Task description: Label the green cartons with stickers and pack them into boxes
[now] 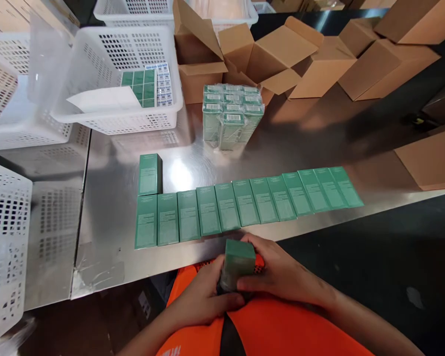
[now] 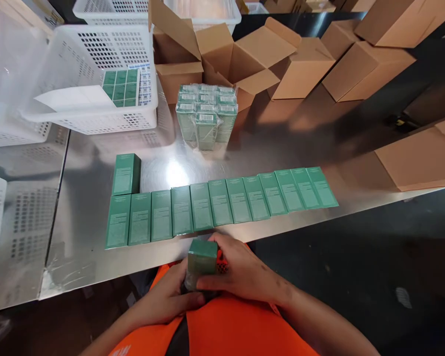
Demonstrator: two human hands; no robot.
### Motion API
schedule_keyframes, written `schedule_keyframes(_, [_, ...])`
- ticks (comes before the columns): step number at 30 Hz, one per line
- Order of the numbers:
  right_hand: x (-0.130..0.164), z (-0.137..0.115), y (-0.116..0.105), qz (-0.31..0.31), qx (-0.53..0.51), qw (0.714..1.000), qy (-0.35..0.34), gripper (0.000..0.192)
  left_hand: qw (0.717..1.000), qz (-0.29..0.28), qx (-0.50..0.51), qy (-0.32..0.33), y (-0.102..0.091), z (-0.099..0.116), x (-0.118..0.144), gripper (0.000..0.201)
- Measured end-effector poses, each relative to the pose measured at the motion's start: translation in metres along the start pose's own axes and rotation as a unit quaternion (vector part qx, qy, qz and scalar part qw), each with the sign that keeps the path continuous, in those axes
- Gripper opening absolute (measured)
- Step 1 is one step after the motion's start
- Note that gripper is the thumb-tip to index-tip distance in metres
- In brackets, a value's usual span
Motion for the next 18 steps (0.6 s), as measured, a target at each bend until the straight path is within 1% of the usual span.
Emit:
schedule_keyframes(2, [0.002,-0.013,-0.012,0.021,-0.014,0.999,-0.039,0.031,1.0,0.007,-0.009,-0.004,-0.001,0.003,0.0,0.049])
schedule_keyframes(4, [0.0,-0.028,-0.032,0.053,-0.074,0.993,-0.07,0.031,1.0,0.023,-0.009,0.01,-0.004,0.009,0.002,0.038])
schedule_keyframes(6, [-0.01,-0.047,-0.063,0.122,-0.126,0.979,-0.106,0.043,0.999,0.038,0.0,0.03,-0.007,0.012,0.004,0.021])
schedule_keyframes(7, [-0.02,-0.058,-0.08,0.165,-0.137,0.968,-0.128,0.051,0.998,0.041,0.019,0.041,-0.007,0.011,0.005,0.017])
schedule_keyframes(8, [-0.034,-0.07,-0.096,0.204,-0.138,0.958,-0.149,0.056,0.996,0.049,0.055,0.052,-0.008,0.008,0.006,0.017])
schedule_keyframes(9, [-0.052,-0.082,-0.109,0.23,-0.137,0.949,-0.167,0.058,0.991,0.063,0.103,0.063,-0.009,0.002,0.006,0.015])
schedule_keyframes(10, [-0.076,-0.093,-0.117,0.227,-0.146,0.945,-0.183,0.056,0.982,0.08,0.156,0.072,-0.011,-0.007,0.007,0.011])
schedule_keyframes(11, [-0.105,-0.102,-0.12,0.201,-0.155,0.949,-0.187,0.048,0.971,0.096,0.204,0.079,-0.011,-0.017,0.009,0.009])
schedule_keyframes(13, [-0.162,-0.112,-0.119,0.157,-0.136,0.966,-0.151,0.034,0.953,0.125,0.261,0.084,-0.011,-0.037,0.015,0.003])
schedule_keyframes(14, [-0.186,-0.114,-0.117,0.146,-0.123,0.972,-0.139,0.03,0.95,0.131,0.271,0.083,-0.01,-0.046,0.019,0.01])
schedule_keyframes(16, [-0.224,-0.114,-0.11,0.13,-0.087,0.981,-0.118,0.023,0.953,0.139,0.259,0.076,-0.01,-0.058,0.032,0.041])
schedule_keyframes(17, [-0.236,-0.112,-0.106,0.127,-0.066,0.983,-0.112,0.022,0.958,0.149,0.235,0.072,-0.012,-0.061,0.04,0.058])
schedule_keyframes(18, [-0.245,-0.11,-0.102,0.126,-0.041,0.985,-0.108,0.022,0.965,0.159,0.195,0.071,-0.014,-0.061,0.048,0.07])
Point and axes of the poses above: each hand's wrist, its own x-axis away from the middle knuckle, its own y-axis out of the palm, z = x × y, the point moved 8 cm from there along -x, towards the middle knuckle, and after that the axes turned 13 degrees about -z, right-handed, at the moved point
